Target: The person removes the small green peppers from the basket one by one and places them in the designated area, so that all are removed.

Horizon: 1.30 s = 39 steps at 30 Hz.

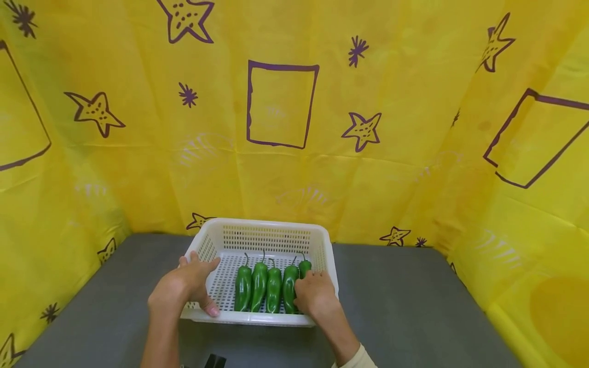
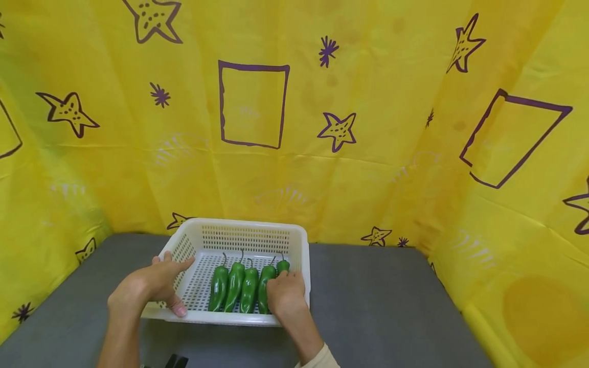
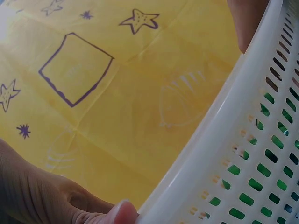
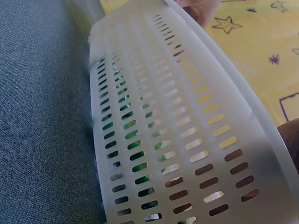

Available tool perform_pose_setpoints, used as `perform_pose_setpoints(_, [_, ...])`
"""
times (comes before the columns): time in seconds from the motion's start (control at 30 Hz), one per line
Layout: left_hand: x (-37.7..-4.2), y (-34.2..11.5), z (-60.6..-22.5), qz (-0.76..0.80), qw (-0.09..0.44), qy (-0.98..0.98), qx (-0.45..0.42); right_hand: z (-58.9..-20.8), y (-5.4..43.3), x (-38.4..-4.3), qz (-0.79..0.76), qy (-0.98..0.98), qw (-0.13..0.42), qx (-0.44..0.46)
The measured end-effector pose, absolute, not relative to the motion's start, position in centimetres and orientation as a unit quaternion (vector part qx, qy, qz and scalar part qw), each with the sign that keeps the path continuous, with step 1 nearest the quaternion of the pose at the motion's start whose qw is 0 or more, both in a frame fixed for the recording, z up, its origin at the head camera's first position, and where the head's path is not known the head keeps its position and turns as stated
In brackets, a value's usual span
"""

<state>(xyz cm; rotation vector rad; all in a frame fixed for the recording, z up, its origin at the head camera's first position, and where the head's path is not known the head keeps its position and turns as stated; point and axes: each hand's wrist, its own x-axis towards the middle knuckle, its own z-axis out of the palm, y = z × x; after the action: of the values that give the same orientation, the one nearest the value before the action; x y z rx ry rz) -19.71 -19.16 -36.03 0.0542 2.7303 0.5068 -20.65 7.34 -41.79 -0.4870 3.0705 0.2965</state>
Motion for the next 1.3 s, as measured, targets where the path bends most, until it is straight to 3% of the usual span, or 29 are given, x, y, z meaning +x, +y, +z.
perform_pose_setpoints(0.43, [-19.9, -19.3, -36.1, 0.181, 0.185, 0.966, 0.017, -41.6, 7.4, -20.8, 0.006, 0.986, 0.004, -0.164])
perform_pose_setpoints(1.0, [-20.0, -19.2, -36.1, 0.171, 0.179, 0.969, 0.019, -39.6, 8.8, -20.5, -0.048, 0.969, -0.135, -0.2])
perform_pose_setpoints(1.3, [-19.8, -19.0, -36.0, 0.191, 0.182, 0.965, -0.003, -39.0, 9.7, -20.7, -0.086, 0.968, -0.13, -0.198])
